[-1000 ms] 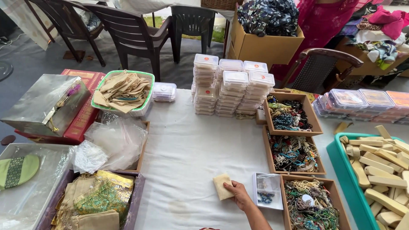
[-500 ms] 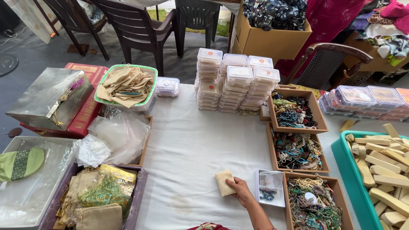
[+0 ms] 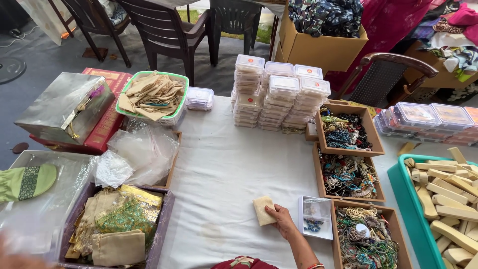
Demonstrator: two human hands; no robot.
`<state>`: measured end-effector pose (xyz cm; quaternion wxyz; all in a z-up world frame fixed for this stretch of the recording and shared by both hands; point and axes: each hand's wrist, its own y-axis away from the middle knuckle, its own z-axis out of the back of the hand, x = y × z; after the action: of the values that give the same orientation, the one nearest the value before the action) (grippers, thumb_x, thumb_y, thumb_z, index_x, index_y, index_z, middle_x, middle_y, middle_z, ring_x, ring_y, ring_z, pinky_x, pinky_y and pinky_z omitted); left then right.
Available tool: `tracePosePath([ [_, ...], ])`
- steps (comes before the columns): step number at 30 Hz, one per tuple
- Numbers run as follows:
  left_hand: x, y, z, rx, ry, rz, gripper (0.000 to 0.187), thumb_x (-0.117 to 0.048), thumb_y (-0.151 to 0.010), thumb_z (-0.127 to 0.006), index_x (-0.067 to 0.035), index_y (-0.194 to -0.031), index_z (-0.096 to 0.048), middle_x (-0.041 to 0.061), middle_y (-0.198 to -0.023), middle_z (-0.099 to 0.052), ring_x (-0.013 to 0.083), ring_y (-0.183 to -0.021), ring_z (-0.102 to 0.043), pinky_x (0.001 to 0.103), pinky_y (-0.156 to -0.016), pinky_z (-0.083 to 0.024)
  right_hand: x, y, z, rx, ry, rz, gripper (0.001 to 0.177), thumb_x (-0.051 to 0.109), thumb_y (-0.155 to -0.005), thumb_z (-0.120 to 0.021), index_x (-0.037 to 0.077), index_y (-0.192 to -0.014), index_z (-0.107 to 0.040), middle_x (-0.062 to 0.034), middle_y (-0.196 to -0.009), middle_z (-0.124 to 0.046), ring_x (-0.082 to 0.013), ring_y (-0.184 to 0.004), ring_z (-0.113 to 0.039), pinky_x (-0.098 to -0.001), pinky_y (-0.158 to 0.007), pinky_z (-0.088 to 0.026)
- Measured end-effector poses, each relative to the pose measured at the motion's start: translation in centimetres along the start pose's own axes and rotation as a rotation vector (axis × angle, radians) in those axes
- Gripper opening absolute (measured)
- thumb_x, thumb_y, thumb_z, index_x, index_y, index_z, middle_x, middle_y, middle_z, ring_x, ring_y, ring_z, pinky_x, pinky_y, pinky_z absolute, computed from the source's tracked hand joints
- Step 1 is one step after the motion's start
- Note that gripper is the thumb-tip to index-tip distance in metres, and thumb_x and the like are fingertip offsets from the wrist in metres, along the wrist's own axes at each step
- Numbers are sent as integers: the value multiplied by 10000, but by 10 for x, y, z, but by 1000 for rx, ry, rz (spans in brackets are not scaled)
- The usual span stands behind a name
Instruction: The person straightens a beaded necklace on a white tablecloth, then folds it and places it into a small beige cloth pouch. They tie the pouch closed and place it into a clear plastic container, which is then closed with a lid.
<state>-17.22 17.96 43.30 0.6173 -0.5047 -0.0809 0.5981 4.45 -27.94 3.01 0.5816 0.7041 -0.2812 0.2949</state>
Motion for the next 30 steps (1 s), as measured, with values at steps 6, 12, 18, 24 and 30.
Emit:
tracePosePath([
  [6, 71, 15, -190, 28, 62, -37, 296, 42, -875, -591, 0, -1147, -702, 149, -1139, -713, 308, -1053, -696, 379, -882, -576, -5, 1, -4, -20, 10, 49, 494, 314, -871, -779, 0, -1244, -703, -95, -1028, -766, -173, -902, -730, -341, -795, -618],
  [12, 73, 72, -364, 602, 208, 42, 332, 31, -941, -582, -160, -1157, -748, 46, -1153, -750, 238, -1059, -717, 364, -931, -584, -10, 6, -5, -63, -2, 94, 433, 305, -899, -753, 31, -1230, -700, -69, -1024, -758, -153, -892, -718, -327, -774, -594],
  [18, 100, 171, -429, 398, -49, 99, 477, -135, -785, -788, -145, -1234, -629, 122, -1486, -422, 337, -1423, -387, 509, -1142, -327, -13, 16, -6, -64, -93, 155, 439, 304, -923, -731, 20, -1253, -676, -53, -1051, -744, -150, -936, -708, -337, -819, -592],
  [24, 115, 208, -416, 572, 79, 269, 381, -233, -811, -859, -127, -1110, -646, 144, -1483, -431, 340, -1304, -466, 464, -1097, -412, -6, 13, -8, -35, -328, 216, 392, 209, -939, -671, 50, -1297, -653, -40, -1127, -711, -163, -992, -695, -347, -856, -570],
  [30, 124, 222, -414, 545, 180, 162, 175, -105, -744, -850, -85, -848, -710, 103, -1432, -532, 360, -1284, -544, 428, -980, -513, 53, 13, -58, 118, 316, 766, 285, 80, -989, -612, 24, -1246, -723, -95, -1175, -621, -212, -1087, -627, -341, -983, -504],
])
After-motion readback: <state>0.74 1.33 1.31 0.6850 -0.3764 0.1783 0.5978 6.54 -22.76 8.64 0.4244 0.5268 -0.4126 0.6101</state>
